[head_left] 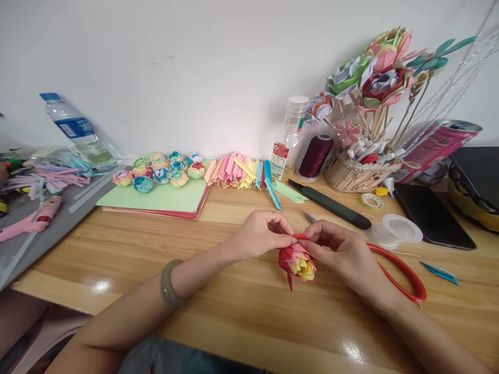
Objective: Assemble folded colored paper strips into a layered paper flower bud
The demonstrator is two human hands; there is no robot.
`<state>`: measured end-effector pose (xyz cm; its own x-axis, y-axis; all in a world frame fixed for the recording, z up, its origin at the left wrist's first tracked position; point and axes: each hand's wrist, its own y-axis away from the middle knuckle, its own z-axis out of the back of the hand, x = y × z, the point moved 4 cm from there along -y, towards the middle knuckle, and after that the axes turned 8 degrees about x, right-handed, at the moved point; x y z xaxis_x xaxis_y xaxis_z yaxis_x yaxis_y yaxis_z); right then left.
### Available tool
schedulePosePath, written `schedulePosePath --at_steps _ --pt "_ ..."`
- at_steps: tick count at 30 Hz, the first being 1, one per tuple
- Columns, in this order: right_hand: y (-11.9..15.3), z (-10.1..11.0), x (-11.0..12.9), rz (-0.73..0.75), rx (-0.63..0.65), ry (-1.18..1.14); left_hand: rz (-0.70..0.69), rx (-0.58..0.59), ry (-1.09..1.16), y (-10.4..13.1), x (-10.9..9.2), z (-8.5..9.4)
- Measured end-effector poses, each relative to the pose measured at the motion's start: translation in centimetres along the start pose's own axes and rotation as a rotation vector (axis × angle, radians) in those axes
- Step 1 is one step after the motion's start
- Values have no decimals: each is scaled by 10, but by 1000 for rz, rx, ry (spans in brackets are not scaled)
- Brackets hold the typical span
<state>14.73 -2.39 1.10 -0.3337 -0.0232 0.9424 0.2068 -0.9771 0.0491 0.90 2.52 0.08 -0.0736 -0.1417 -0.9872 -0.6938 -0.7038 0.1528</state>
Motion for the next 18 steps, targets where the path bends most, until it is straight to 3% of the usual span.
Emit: schedulePosePath --at_steps 7,10,15,17,18 --pt "8 -2 11 235 -62 445 -69 -13 -190 3 -1 0" --pt "14 -1 16 405 -125 556 -40 108 -75 2 -3 -1" --pt "22 4 22 677 -226 665 73 471 114 3 1 -15" --pt "23 3 23 761 -211 642 52 499 83 3 4 -17" --pt "23 3 22 763 -205 615 19 440 40 2 4 -16"
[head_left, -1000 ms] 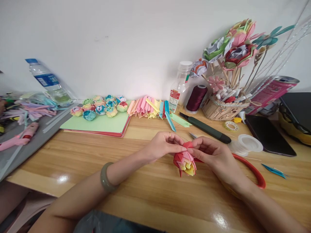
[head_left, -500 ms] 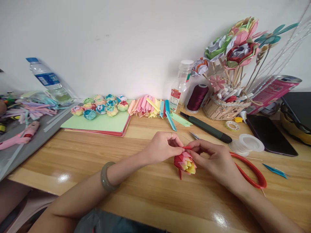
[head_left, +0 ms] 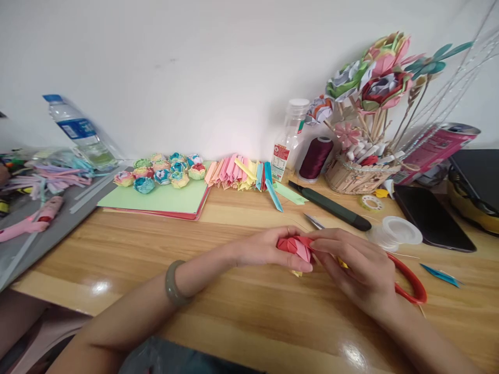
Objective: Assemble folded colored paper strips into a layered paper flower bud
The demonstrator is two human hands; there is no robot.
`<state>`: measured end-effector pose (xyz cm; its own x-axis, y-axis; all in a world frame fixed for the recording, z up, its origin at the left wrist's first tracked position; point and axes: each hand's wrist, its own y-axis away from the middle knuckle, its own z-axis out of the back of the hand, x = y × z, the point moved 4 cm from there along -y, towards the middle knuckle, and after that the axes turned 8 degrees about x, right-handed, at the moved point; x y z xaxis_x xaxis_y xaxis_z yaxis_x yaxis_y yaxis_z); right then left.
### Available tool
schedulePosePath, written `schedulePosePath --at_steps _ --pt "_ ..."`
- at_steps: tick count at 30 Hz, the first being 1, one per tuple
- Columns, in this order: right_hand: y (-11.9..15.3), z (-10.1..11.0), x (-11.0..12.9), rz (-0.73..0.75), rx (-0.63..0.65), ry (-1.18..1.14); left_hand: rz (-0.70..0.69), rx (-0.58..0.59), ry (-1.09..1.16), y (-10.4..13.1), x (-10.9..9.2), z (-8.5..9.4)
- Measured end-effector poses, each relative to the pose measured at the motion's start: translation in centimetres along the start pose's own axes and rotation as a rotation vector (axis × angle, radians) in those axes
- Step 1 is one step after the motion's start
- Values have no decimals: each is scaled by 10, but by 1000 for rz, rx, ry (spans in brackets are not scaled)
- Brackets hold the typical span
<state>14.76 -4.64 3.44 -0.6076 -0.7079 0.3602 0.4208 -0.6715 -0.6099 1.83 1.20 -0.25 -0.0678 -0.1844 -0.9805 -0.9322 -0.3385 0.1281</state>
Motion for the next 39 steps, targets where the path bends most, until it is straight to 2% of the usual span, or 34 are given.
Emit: schedulePosePath --at_steps 2,4,5,8,11,14,19,24,32,39 --pt "-1 -1 -5 -128 -12 -82 -61 -214 -186 2 -1 7" --pt "0 -3 -15 -374 -7 -221 -119 -417 -478 6 -6 13" --pt "0 -6 -19 -494 23 -311 -137 -478 -643 8 -9 13" --pt "1 -17 -24 -705 171 -606 -168 -527 -1062 11 -15 9" --pt "1 -22 -23 -778 201 -818 -153 -509 -1229 10 -13 6" --pt "1 -23 -23 -819 168 -915 -206 -505 -1160 9 -10 6" --pt "1 -25 -21 -805 165 -1010 -450 -489 -875 8 -8 5" --pt "3 -29 -18 -787 187 -1050 -614 -474 -648 8 -8 2" --pt "3 -37 -14 -773 218 -1117 -910 -564 -659 14 -14 -8" --pt "6 -40 -11 -788 341 -1152 -984 -583 -674 13 -15 -9"
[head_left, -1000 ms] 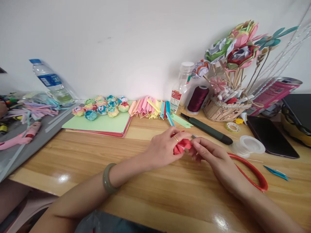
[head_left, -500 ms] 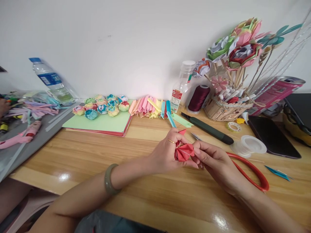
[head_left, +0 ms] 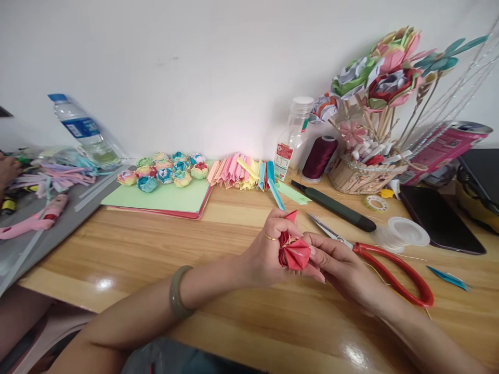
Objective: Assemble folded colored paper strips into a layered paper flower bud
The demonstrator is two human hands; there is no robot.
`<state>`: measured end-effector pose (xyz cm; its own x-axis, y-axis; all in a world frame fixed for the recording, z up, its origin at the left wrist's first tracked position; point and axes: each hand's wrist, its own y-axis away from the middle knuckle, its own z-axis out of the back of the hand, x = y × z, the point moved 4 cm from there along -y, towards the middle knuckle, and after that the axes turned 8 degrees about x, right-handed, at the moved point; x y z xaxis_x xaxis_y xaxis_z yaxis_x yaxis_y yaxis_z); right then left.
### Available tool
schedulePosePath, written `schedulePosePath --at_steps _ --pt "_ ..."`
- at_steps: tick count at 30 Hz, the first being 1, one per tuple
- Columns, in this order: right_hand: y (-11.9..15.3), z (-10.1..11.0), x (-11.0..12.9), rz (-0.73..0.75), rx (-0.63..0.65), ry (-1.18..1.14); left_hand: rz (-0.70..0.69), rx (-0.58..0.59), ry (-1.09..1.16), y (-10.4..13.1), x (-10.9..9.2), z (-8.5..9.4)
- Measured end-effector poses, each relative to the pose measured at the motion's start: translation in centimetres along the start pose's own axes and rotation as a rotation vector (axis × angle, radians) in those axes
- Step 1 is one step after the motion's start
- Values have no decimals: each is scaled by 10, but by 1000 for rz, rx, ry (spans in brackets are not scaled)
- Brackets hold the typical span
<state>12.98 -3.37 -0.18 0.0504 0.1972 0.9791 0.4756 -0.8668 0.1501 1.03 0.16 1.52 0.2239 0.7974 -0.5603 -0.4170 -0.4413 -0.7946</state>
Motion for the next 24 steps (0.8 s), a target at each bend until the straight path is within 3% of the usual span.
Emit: schedulePosePath --at_steps 3,6,9,12,15,19,24 --pt "-2 7 -4 -62 -75 46 41 -12 46 -1 2 1" --pt "-4 16 -4 -36 -202 -7 113 67 153 -2 4 -2" --pt "-4 15 0 27 -135 -183 215 194 203 -1 7 -4" --pt "-2 11 5 24 -73 -248 308 284 41 -1 10 -1" --pt "0 12 11 25 -123 -175 394 375 -108 -2 13 3" --pt "2 13 16 64 -207 26 540 441 -123 -1 17 5" --pt "5 15 21 169 -273 275 522 525 -10 -4 14 3"
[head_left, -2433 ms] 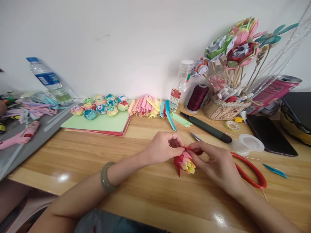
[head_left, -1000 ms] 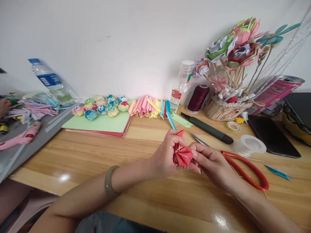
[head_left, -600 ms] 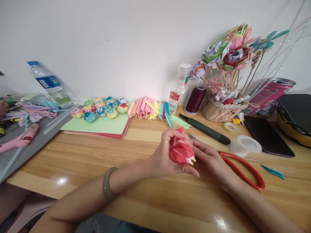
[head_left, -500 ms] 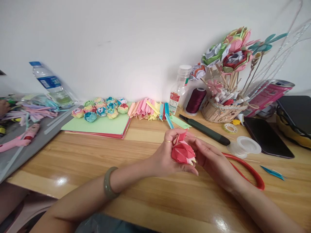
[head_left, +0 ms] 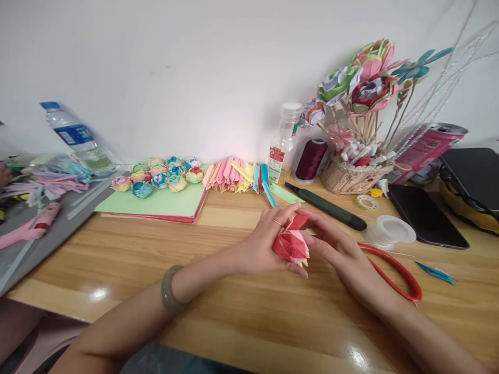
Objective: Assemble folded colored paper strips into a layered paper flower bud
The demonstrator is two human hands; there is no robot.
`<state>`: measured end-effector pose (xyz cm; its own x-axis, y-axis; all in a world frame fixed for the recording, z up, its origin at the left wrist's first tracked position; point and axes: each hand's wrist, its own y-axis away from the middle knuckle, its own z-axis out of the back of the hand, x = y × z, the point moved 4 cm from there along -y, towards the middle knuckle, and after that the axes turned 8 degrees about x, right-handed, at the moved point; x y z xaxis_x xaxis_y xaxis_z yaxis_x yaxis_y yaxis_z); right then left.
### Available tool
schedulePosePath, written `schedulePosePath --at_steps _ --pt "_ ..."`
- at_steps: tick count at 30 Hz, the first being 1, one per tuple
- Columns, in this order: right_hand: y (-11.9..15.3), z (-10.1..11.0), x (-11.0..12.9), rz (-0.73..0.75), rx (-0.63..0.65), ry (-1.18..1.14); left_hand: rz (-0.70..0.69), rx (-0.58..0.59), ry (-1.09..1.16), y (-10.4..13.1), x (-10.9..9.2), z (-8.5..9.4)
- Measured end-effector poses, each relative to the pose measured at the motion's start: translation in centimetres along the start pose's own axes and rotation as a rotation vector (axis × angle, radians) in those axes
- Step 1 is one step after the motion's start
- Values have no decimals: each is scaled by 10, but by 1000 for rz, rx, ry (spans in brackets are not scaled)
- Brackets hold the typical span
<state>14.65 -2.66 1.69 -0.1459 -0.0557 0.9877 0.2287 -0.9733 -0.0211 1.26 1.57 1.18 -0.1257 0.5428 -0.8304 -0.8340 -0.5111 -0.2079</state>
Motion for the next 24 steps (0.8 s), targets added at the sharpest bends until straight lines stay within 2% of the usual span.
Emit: schedulePosePath --at_steps 3,6,8,11,14,19,22,24 --pt "2 0 3 42 6 -2 -39 4 122 0 -1 -1" --pt "3 -1 6 50 49 22 -21 34 359 -1 3 -7" --pt "4 1 7 70 0 61 -2 41 462 -2 7 -10" --pt "5 8 6 109 -135 67 48 13 460 0 11 -11" --pt "6 10 7 189 -175 178 59 33 458 1 12 -7" --pt "9 10 15 317 -193 412 10 137 797 0 10 3" --pt "8 6 18 350 -131 483 20 1 759 -2 7 10" --pt "7 4 17 353 -97 505 130 -70 678 -2 7 9"
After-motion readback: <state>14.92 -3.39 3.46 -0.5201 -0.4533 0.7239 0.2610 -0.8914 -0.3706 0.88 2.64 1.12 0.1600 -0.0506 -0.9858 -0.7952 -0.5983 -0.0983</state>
